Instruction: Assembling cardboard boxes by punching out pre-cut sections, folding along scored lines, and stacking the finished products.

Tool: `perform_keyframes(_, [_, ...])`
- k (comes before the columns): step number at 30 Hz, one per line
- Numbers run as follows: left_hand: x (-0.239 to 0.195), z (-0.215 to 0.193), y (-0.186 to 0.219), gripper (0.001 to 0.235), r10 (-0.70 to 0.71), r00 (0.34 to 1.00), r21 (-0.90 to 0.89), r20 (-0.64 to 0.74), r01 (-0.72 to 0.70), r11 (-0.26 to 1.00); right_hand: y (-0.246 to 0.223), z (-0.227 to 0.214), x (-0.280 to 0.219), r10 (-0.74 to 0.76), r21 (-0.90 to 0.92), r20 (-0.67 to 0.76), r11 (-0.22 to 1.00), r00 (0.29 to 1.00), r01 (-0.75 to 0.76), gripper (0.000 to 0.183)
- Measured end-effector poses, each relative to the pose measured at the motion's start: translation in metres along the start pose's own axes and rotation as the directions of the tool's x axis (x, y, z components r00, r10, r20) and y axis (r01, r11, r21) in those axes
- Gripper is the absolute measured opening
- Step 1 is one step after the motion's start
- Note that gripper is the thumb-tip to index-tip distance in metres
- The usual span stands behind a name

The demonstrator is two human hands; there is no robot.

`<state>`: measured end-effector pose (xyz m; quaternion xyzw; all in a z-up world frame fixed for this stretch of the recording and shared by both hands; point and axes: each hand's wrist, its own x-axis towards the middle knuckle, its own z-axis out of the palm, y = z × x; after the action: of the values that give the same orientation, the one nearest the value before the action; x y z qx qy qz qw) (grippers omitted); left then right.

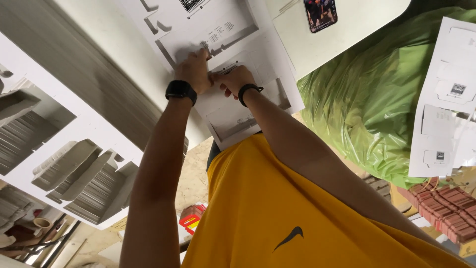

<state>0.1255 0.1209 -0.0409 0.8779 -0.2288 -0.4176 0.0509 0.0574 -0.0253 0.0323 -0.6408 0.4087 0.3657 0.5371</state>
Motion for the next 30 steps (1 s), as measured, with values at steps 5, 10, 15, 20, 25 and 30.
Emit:
perform_keyframes(5, [-0.019, -0.028, 0.023, 0.056, -0.121, 0.991, 0.022, -0.056, 0.122, 0.992, -0.017, 0.001, -0.012, 0.045, 0.017, -0.042, 0.999, 0.998, -0.045, 0.032])
perform_keyframes(10, [-0.011, 0.019, 0.011, 0.023, -0.012, 0.969, 0.104, -0.249, 0.039, 0.994, 0.003, 0.006, 0.014, 0.055, -0.058, -0.046, 0.997, 0.997, -0.057, 0.032])
perform_keyframes(15, [-0.001, 0.060, 0.005, 0.021, 0.105, 0.856, 0.286, -0.505, 0.051, 0.957, 0.014, 0.010, 0.030, 0.069, -0.072, -0.061, 0.995, 0.996, -0.074, 0.031])
perform_keyframes(20, [-0.027, 0.053, 0.040, 0.025, 0.039, 0.838, 0.273, -0.545, 0.133, 0.953, 0.029, 0.017, 0.046, -0.030, -0.198, -0.089, 0.980, 0.996, 0.012, 0.036])
perform_keyframes(25, [-0.050, 0.039, 0.066, 0.010, 0.124, 0.689, 0.406, -0.714, 0.263, 0.875, 0.020, 0.015, 0.035, -0.105, -0.442, 0.003, 0.892, 0.994, 0.096, 0.036])
perform_keyframes(30, [-0.016, 0.049, 0.015, 0.004, 0.097, 0.712, 0.304, -0.695, 0.170, 0.937, -0.005, 0.009, 0.012, -0.001, -0.151, -0.037, 0.988, 0.999, -0.004, 0.033])
